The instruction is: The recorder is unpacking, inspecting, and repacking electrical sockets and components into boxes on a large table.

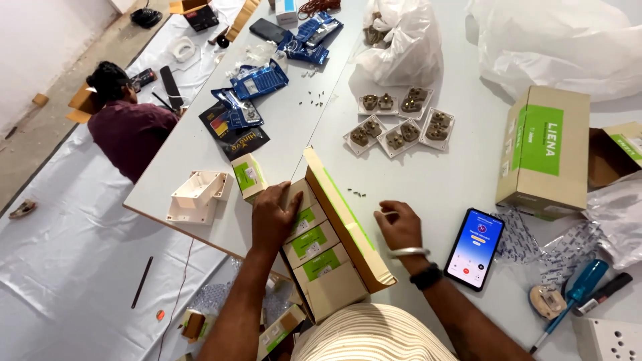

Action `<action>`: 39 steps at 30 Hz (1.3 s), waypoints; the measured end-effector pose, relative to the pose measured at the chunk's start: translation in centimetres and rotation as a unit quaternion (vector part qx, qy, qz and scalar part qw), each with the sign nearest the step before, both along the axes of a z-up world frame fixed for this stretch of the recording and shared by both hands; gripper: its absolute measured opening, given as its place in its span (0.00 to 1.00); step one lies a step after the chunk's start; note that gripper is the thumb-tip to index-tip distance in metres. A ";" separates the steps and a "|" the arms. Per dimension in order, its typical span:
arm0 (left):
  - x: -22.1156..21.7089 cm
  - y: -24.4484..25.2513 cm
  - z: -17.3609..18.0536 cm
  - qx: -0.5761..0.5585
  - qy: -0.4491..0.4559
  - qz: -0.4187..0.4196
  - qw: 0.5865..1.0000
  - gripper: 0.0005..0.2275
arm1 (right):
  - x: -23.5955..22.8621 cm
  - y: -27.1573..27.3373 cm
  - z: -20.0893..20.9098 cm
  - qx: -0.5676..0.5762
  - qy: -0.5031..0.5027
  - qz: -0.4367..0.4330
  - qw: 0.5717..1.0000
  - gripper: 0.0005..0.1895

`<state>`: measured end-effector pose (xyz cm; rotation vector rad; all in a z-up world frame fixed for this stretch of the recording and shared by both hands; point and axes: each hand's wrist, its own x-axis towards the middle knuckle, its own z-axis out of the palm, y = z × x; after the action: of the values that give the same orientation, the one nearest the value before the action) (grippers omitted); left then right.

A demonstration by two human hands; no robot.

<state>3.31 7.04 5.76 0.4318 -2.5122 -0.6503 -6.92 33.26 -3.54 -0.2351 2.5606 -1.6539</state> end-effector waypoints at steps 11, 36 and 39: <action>-0.4 -0.5 0.4 0.037 0.007 0.008 0.999 0.19 | -5.6 -6.8 1.3 0.196 0.117 0.193 0.954 0.15; -0.8 -0.7 -0.1 0.041 0.022 0.012 0.999 0.17 | -8.6 -7.0 2.7 0.295 0.126 0.356 0.877 0.05; -0.8 -0.6 0.3 0.062 0.011 0.020 0.998 0.17 | -8.1 -7.3 4.0 0.315 0.101 0.365 0.870 0.03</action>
<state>2.55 6.48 6.08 0.5146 -2.4443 -0.7950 -15.04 25.97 0.49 -1.1749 2.4798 -0.5206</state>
